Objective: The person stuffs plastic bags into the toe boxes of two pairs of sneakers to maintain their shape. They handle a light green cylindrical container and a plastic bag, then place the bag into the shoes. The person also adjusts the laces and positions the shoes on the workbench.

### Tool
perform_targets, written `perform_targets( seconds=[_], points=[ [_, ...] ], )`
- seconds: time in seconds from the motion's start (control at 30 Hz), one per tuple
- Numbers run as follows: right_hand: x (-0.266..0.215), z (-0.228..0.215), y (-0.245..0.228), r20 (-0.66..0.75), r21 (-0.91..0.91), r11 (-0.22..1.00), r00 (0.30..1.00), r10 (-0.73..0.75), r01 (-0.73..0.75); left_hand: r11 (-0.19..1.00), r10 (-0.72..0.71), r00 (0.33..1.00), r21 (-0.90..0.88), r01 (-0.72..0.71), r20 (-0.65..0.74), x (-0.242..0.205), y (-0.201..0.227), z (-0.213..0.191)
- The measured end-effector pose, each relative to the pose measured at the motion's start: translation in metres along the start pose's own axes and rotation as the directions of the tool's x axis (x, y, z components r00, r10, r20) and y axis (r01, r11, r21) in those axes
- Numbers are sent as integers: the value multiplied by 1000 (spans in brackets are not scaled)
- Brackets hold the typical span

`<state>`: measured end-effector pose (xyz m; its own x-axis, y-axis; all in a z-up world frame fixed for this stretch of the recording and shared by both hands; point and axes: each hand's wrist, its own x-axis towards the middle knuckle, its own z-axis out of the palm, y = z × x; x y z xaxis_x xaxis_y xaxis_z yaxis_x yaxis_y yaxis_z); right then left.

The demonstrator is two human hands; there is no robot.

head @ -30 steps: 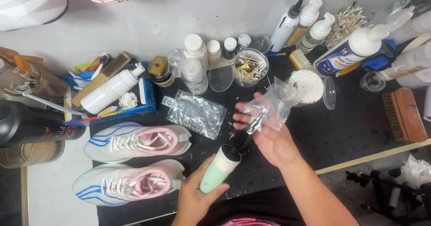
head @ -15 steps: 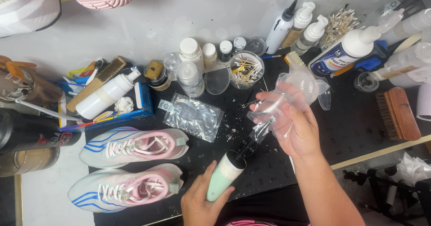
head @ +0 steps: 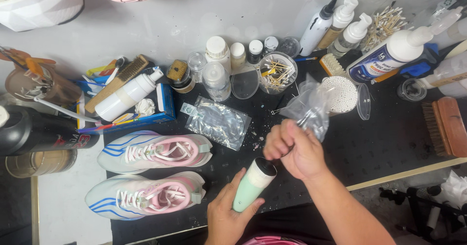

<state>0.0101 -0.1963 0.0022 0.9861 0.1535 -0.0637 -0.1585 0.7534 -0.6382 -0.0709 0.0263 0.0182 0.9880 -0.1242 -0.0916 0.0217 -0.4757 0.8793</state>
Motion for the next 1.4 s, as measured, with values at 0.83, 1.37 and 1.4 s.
perform_targets(
  seconds=[0.83,1.37,1.4],
  points=[
    [-8,27,48,-74,-345,934,995,69,-91,986,152,981,46,-158,124,36,28,-16],
    [17,19,-19,-113,-317,939,977,-179,136,982,10,988,187,-40,156,30,26,-15],
    [17,18,-19,-116,-316,939,977,-178,134,983,-13,985,180,-19,171,30,26,-15]
  ],
)
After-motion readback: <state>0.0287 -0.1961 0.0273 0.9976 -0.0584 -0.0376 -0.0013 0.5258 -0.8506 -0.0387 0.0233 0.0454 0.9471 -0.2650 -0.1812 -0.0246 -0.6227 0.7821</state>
